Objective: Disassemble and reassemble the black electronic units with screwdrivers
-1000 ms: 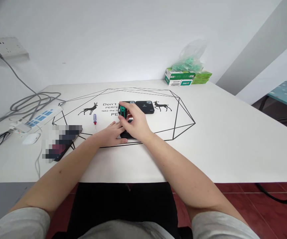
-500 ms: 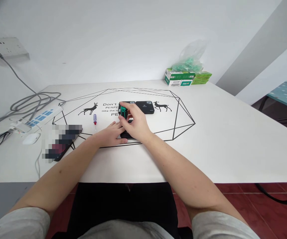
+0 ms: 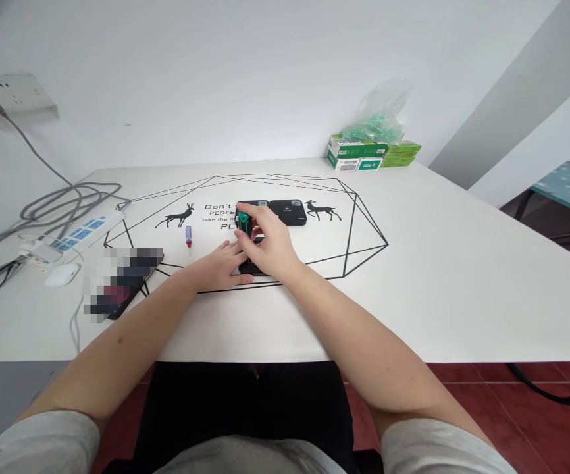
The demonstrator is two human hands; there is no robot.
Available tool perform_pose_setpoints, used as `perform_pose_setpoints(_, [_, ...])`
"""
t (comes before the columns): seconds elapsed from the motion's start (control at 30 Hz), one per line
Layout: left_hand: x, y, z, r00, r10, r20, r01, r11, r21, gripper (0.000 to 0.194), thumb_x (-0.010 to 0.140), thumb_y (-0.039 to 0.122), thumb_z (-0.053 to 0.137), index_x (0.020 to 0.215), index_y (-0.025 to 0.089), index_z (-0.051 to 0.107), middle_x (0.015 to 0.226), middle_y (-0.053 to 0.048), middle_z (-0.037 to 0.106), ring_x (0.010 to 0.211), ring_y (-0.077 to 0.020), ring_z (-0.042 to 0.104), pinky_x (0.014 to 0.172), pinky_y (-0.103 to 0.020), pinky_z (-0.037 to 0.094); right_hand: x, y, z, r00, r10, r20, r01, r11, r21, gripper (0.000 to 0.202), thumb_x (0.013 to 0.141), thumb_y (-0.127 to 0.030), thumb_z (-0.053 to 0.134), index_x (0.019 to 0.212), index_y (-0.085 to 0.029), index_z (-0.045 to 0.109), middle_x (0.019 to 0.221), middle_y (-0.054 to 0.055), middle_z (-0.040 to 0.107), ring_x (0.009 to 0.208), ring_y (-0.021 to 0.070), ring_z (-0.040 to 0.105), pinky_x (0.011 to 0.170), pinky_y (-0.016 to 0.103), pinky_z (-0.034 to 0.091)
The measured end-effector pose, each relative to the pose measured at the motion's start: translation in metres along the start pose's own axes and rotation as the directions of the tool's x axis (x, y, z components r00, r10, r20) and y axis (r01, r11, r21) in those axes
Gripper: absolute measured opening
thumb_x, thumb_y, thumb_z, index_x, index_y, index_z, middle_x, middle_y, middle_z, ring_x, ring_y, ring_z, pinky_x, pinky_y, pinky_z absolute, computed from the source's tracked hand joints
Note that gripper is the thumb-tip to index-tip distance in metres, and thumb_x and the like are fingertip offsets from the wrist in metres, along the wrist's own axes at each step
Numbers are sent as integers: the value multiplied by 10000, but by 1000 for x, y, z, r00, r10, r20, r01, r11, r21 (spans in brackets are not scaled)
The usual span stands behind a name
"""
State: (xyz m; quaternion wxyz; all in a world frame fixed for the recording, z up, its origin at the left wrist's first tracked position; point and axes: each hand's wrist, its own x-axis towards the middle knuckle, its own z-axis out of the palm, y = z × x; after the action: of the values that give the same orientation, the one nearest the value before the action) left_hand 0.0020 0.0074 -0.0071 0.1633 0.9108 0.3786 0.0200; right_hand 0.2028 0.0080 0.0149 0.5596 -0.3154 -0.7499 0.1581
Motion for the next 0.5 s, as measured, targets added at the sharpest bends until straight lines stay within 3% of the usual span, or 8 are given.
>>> perform_pose_setpoints(0.5, [2, -2, 2, 1000, 11, -6, -11, 1000, 8, 854, 1104, 635, 539, 1806, 320, 169, 1880, -140, 133, 1719, -440, 177, 1347, -729, 154, 1, -2, -1, 1000, 4, -16, -4, 1000, 25, 395, 979, -347, 675, 1370, -298, 666, 1207, 84, 747, 918, 223, 716, 753, 421, 722])
